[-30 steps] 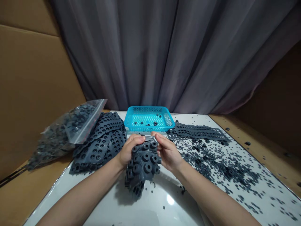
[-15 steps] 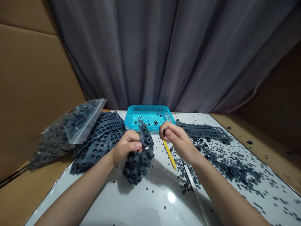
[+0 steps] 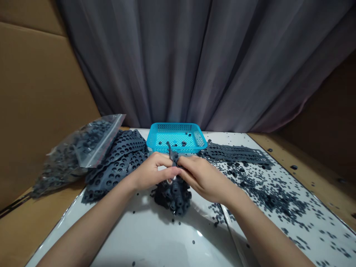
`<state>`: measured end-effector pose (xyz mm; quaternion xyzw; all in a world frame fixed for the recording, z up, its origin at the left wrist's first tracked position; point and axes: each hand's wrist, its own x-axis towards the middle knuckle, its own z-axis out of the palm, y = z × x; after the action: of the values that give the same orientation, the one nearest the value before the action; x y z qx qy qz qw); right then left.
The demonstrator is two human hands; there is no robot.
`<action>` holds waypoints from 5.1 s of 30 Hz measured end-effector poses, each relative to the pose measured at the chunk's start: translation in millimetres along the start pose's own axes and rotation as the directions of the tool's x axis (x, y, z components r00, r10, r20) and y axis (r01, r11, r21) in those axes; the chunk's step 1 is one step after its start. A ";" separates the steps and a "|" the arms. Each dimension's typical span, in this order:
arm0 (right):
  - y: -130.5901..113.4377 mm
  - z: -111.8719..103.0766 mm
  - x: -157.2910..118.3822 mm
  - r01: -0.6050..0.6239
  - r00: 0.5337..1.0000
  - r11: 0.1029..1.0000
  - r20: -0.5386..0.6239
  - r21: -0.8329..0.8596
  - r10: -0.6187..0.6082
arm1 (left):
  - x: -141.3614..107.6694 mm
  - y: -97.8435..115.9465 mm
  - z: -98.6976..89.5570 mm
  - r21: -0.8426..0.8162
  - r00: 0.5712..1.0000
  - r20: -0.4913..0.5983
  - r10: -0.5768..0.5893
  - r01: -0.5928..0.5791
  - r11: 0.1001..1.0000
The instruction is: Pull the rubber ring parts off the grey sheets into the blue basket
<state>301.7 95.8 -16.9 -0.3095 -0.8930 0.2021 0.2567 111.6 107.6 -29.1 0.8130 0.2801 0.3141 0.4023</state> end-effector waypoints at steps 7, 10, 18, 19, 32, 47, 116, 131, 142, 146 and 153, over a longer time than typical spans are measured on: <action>18.1 19.8 6.2 -0.067 0.987 0.755 -0.068 0.652 0.146 | 4.3 -9.5 16.8 -0.294 0.979 -0.093 -0.182 0.148 0.944; 26.7 28.1 11.4 0.027 0.947 0.364 -0.140 0.931 0.289 | 6.6 -17.4 23.9 -0.609 0.932 -0.195 -0.305 0.128 0.783; 48.5 24.6 18.0 0.060 0.896 0.427 -0.238 0.902 0.375 | 6.9 -14.9 21.6 -0.655 0.927 -0.245 -0.285 0.059 0.753; 54.4 24.1 18.6 0.005 0.884 0.477 -0.227 0.879 0.408 | 6.7 -15.2 20.6 -0.628 0.935 -0.247 -0.256 0.047 0.777; 145.2 -3.9 79.3 -0.524 0.781 0.825 -0.266 0.213 0.565 | 11.7 -34.4 25.7 -0.408 0.875 -0.204 -0.439 0.332 0.850; 35.3 -1.3 15.2 -0.150 0.988 0.936 0.072 0.319 0.134 | 3.8 -23.7 11.6 0.129 0.985 -0.173 -0.022 0.044 0.991; 32.2 -9.9 10.6 -0.090 0.989 0.952 0.136 0.291 0.052 | 6.6 -17.3 11.3 -0.232 0.973 -0.009 -0.232 0.224 0.947; 43.0 19.3 25.9 0.109 0.919 0.423 -0.253 0.899 0.302 | -0.1 -11.3 8.4 -0.771 0.833 -0.299 -0.465 0.076 0.632; 144.0 9.3 41.2 -0.412 0.812 0.902 -0.399 0.127 0.427 | 13.2 -34.4 16.7 -0.565 0.865 -0.253 -0.434 0.232 0.792; 126.5 1.6 41.6 -0.387 0.838 0.922 -0.415 0.005 0.354 | 12.4 -34.8 14.3 -0.432 0.893 -0.263 -0.365 0.229 0.872; 45.5 -16.2 20.7 0.090 0.973 0.975 -0.191 -0.202 -0.130 | 11.4 -32.6 8.6 -0.249 0.925 -0.285 -0.253 0.183 0.951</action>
<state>317.5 145.7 -20.9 -0.3016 -0.8934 0.0679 0.3261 118.7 128.5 -57.0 0.6673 0.3933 0.4209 0.4721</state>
